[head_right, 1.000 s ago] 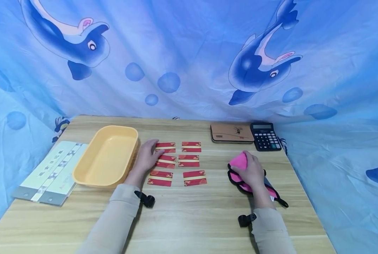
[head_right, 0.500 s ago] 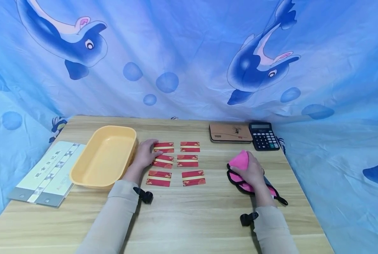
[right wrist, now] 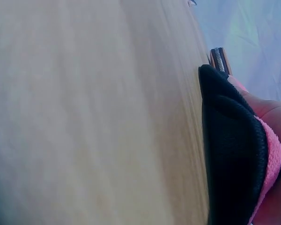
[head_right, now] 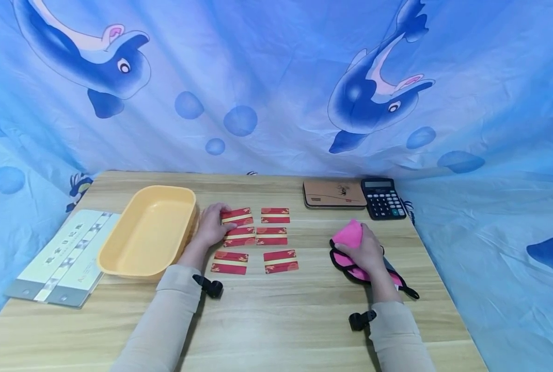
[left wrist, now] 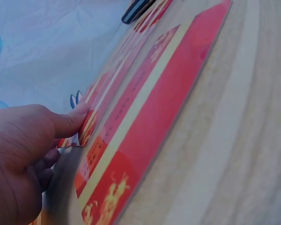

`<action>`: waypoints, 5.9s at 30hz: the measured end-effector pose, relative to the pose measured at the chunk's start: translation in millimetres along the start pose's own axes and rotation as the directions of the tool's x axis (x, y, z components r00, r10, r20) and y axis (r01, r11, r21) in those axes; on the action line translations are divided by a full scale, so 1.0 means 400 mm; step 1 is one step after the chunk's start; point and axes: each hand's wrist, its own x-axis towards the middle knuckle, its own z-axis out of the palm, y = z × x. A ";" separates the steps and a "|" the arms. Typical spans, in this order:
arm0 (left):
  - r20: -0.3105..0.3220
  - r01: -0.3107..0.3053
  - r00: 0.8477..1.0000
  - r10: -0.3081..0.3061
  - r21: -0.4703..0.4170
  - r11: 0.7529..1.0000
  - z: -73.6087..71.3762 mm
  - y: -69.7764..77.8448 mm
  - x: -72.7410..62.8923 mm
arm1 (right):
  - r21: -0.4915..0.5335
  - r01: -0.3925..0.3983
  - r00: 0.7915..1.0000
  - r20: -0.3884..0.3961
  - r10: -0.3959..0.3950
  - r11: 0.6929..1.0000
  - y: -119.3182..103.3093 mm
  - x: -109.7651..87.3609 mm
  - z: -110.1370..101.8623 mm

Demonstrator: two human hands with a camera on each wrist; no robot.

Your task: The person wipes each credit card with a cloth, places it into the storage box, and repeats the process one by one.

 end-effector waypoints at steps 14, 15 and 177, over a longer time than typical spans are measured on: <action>0.004 -0.043 0.999 0.044 -0.181 0.983 -0.013 -0.002 0.000 | -0.035 -0.042 0.998 0.035 0.044 0.998 -0.023 0.005 -0.001; 0.003 -0.039 0.999 0.040 -0.182 0.983 -0.013 -0.003 -0.001 | -0.034 -0.044 0.999 0.031 0.045 0.998 -0.023 0.005 -0.002; 0.073 -0.067 0.986 0.151 -0.656 0.752 -0.079 0.187 -0.233 | 0.055 0.722 0.639 -0.434 -0.634 0.690 -0.381 -0.137 0.100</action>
